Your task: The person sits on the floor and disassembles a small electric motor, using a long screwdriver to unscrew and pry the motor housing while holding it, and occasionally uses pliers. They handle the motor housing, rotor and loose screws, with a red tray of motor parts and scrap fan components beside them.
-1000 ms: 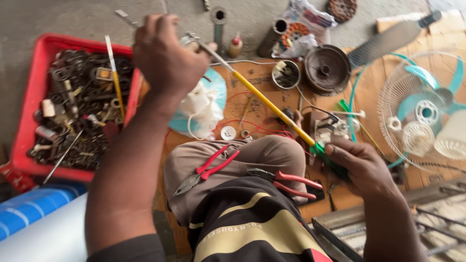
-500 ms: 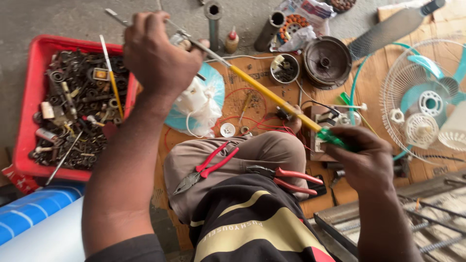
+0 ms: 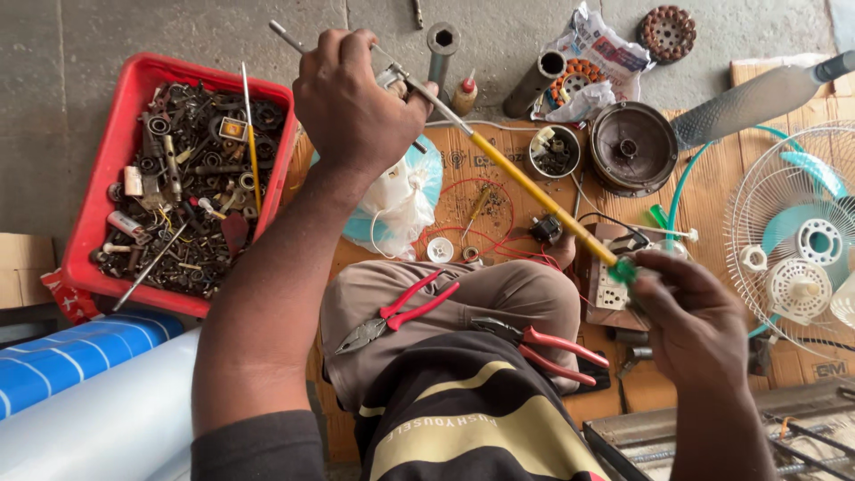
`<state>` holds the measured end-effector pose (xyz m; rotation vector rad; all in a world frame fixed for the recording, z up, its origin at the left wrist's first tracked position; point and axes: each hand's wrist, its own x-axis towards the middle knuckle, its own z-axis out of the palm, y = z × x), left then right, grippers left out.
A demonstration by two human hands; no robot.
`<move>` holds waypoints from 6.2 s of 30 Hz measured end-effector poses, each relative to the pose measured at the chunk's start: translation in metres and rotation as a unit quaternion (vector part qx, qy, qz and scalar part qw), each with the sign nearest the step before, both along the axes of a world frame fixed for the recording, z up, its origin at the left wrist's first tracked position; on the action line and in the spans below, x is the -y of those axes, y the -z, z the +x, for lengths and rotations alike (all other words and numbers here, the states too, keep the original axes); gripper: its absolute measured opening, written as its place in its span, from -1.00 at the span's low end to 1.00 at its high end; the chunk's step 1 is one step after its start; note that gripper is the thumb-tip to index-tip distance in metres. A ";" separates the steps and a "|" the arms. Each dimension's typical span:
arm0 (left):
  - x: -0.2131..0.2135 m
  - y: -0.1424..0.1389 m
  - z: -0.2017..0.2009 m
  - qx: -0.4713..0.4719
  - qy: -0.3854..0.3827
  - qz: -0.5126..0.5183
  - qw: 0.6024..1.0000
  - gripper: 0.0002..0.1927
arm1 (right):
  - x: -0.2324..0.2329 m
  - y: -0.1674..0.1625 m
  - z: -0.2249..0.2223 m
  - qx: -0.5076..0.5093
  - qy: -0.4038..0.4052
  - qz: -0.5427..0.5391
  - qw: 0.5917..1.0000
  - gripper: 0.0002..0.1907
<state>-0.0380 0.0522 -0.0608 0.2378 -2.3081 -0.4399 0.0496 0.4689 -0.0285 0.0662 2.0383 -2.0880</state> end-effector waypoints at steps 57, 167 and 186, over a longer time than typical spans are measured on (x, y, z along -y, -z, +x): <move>-0.001 -0.017 0.007 -0.037 0.093 0.062 0.993 -0.62 | -0.002 0.004 -0.008 -0.009 -0.049 0.263 0.964 -0.59; 0.005 -0.007 0.020 -0.043 0.126 0.010 0.991 -0.57 | 0.003 -0.002 0.009 0.149 -0.074 0.054 0.985 -0.70; -0.003 -0.009 0.012 -0.075 0.090 0.037 0.992 -0.54 | 0.009 -0.008 0.005 -0.004 -0.005 0.176 0.984 -0.62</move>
